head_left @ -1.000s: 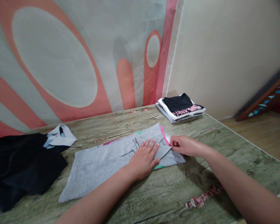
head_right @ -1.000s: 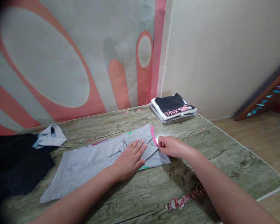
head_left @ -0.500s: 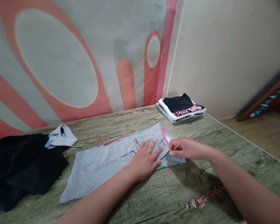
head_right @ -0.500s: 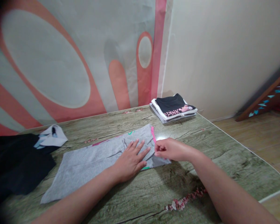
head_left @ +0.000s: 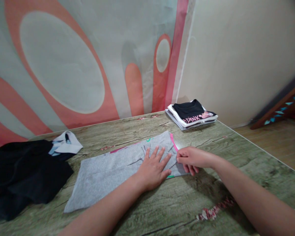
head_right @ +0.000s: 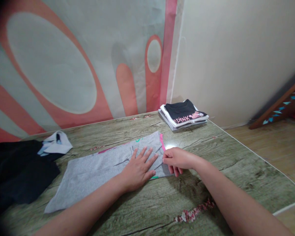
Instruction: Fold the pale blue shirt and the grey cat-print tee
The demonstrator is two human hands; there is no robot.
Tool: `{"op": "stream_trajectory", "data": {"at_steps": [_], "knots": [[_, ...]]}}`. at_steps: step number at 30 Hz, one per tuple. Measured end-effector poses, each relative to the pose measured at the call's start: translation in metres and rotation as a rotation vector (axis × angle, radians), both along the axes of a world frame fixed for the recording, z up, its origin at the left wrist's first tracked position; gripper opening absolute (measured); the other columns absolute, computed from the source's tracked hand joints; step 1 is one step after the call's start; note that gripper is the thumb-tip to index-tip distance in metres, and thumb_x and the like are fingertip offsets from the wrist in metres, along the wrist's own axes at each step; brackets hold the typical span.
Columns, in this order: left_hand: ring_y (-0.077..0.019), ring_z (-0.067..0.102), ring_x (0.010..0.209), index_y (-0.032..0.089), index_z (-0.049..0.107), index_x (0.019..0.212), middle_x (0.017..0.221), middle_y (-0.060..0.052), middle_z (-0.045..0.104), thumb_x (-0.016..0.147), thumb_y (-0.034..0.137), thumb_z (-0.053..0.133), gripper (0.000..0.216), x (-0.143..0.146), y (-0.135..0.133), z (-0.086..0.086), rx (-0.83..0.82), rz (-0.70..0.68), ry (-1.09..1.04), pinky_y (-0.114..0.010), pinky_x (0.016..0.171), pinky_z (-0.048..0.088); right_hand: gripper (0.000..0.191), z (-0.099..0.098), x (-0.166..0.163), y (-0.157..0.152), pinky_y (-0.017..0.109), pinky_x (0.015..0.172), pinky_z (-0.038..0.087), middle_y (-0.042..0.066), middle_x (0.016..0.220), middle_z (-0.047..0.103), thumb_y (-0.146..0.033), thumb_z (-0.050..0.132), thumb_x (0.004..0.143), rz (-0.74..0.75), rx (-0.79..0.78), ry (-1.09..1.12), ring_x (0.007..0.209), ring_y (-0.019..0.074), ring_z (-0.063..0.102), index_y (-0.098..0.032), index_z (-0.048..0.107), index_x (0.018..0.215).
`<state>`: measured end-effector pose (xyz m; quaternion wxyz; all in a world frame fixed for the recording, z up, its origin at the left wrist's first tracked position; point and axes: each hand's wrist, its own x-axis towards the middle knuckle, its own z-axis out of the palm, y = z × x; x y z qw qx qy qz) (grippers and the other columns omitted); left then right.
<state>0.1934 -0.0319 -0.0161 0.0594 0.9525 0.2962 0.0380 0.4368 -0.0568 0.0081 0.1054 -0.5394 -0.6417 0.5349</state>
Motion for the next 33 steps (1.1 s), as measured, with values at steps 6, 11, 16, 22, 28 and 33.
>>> {"op": "stream_trajectory", "data": {"at_steps": [6,11,16,22,28,33], "knots": [[-0.0331,0.009,0.148,0.02,0.021,0.153,0.16,-0.015,0.015,0.09,0.071,0.032,0.082,-0.001,0.005,-0.002,-0.027,0.051,-0.031,-0.054,0.117,0.011,0.029,0.005,0.002,-0.002,0.015,0.031,0.031,-0.002,0.053,0.062,-0.043,0.045,0.091,-0.068,0.129,-0.046,0.034,0.0089,0.052,-0.018,0.052,0.078],[-0.035,0.007,0.147,0.022,0.022,0.153,0.16,-0.014,0.014,0.084,0.079,0.031,0.09,-0.01,0.013,0.002,-0.073,0.051,-0.019,-0.054,0.117,0.012,0.025,-0.002,-0.02,0.001,0.016,0.039,0.042,0.001,0.07,0.068,-0.043,0.052,0.087,-0.074,0.102,0.195,0.049,0.01,0.062,-0.018,0.052,0.087],[-0.0374,0.006,0.147,0.029,0.024,0.153,0.161,-0.013,0.009,0.082,0.081,0.035,0.088,-0.024,0.03,0.007,-0.117,0.071,0.015,-0.056,0.116,0.012,0.024,-0.009,0.003,0.008,0.016,0.029,0.034,0.0,0.058,0.066,-0.042,0.049,0.088,-0.106,-0.077,0.004,0.035,0.0112,0.056,-0.019,0.05,0.084],[-0.0389,0.004,0.146,0.031,0.022,0.153,0.161,-0.012,0.007,0.078,0.082,0.04,0.092,-0.023,0.032,0.007,-0.15,0.063,0.02,-0.058,0.116,0.008,0.027,0.005,-0.006,0.002,0.015,0.033,0.036,-0.001,0.063,0.068,-0.047,0.05,0.089,-0.133,0.032,0.173,0.038,0.0097,0.058,-0.019,0.05,0.09],[-0.0383,0.004,0.147,0.031,0.02,0.153,0.161,-0.012,0.005,0.08,0.078,0.045,0.091,-0.035,0.046,0.017,-0.195,0.09,-0.008,-0.058,0.115,0.012,0.024,-0.008,-0.017,0.004,0.017,0.034,0.039,0.0,0.058,0.066,-0.044,0.048,0.089,-0.106,-0.153,0.057,0.038,0.0127,0.06,-0.02,0.048,0.089],[-0.0298,0.026,0.144,0.023,0.039,0.146,0.156,-0.01,0.031,0.097,0.052,0.037,0.057,-0.084,0.089,0.049,-0.103,0.289,-0.227,-0.047,0.114,0.026,0.027,-0.003,-0.007,0.003,0.018,0.034,0.031,-0.003,0.052,0.058,-0.041,0.042,0.091,-0.193,0.183,-0.145,0.034,0.01,0.05,-0.02,0.05,0.076]]}}
